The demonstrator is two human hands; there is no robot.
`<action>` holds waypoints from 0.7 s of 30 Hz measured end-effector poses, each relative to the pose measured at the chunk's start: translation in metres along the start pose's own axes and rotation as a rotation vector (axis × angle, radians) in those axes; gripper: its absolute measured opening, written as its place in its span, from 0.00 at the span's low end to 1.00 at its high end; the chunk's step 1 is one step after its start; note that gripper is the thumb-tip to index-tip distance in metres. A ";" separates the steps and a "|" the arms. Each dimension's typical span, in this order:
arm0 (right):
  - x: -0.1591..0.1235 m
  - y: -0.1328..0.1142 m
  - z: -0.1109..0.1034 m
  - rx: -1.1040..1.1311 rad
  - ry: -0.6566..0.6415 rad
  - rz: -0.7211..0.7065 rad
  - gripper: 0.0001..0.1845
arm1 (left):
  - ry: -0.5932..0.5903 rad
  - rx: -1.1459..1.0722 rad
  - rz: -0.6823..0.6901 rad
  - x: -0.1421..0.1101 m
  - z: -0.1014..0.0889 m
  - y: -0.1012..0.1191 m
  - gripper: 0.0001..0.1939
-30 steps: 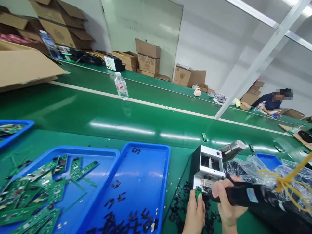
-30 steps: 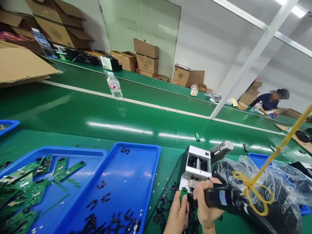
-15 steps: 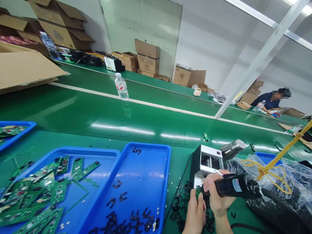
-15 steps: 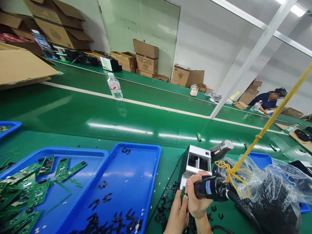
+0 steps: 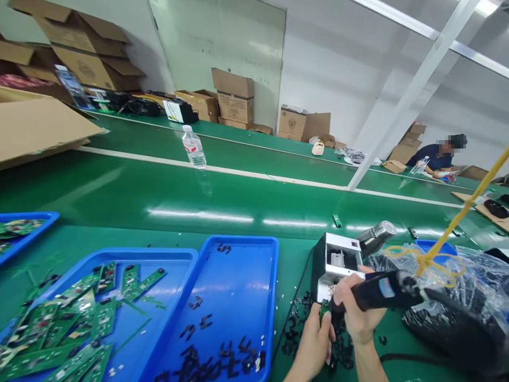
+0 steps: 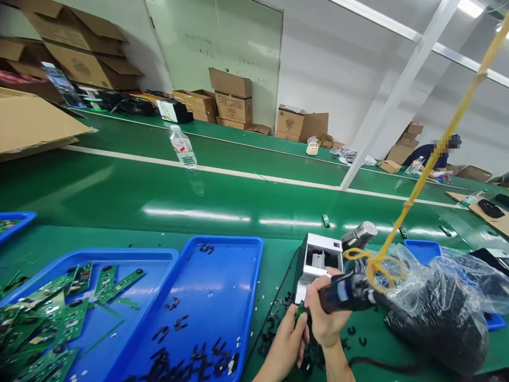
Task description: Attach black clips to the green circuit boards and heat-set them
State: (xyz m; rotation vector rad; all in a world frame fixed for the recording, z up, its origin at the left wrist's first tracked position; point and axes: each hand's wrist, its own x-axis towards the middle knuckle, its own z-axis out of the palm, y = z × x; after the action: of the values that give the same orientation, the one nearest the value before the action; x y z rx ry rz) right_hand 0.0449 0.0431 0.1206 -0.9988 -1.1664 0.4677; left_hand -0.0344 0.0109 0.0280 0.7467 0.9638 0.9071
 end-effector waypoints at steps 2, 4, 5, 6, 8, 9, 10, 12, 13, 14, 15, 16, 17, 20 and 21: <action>0.004 -0.004 -0.007 0.031 0.071 0.030 0.22 | 0.009 0.093 0.051 -0.007 -0.023 0.015 0.23; 0.006 -0.003 -0.015 -0.019 0.113 0.080 0.26 | 0.064 0.168 0.134 -0.015 -0.047 0.035 0.18; 0.005 0.000 -0.019 -0.089 0.117 0.105 0.26 | 0.108 0.216 0.175 -0.019 -0.058 0.044 0.16; 0.002 0.003 -0.023 -0.168 0.117 0.129 0.25 | 0.159 0.274 0.217 -0.023 -0.067 0.053 0.15; -0.010 0.010 -0.030 -0.300 0.117 0.169 0.21 | 0.239 0.318 0.267 -0.029 -0.078 0.066 0.15; -0.019 0.013 -0.033 -0.347 0.142 0.169 0.21 | 0.272 0.299 0.269 -0.032 -0.081 0.070 0.16; -0.031 0.016 -0.036 -0.388 0.181 0.148 0.21 | 0.298 0.254 0.254 -0.035 -0.082 0.072 0.18; -0.058 0.023 -0.040 -0.515 0.251 0.046 0.23 | 0.346 0.148 0.219 -0.039 -0.081 0.074 0.22; -0.072 0.027 -0.041 -0.591 0.165 -0.009 0.19 | 0.354 0.095 0.213 -0.040 -0.080 0.074 0.24; -0.085 0.031 -0.042 -0.657 -0.079 -0.002 0.14 | 0.342 0.041 0.215 -0.040 -0.079 0.074 0.25; -0.097 0.036 -0.041 -0.664 -0.258 0.042 0.11 | 0.311 -0.010 0.221 -0.040 -0.077 0.075 0.24; -0.106 0.041 -0.040 -0.678 -0.371 0.078 0.09 | 0.266 -0.056 0.224 -0.040 -0.076 0.076 0.23; -0.113 0.046 -0.038 -0.699 -0.481 0.116 0.10 | 0.221 -0.096 0.224 -0.040 -0.074 0.078 0.22; -0.122 0.060 -0.028 -0.812 -0.669 0.205 0.13 | 0.129 -0.178 0.205 -0.040 -0.071 0.080 0.24; -0.123 0.063 -0.024 -0.858 -0.715 0.225 0.14 | 0.124 -0.194 0.186 -0.040 -0.070 0.079 0.25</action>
State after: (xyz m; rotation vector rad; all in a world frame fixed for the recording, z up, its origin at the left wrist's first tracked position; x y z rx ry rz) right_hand 0.0333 -0.0276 0.0001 -1.7950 -1.9883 0.5294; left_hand -0.1334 0.0184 0.0816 0.6262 0.9094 1.2031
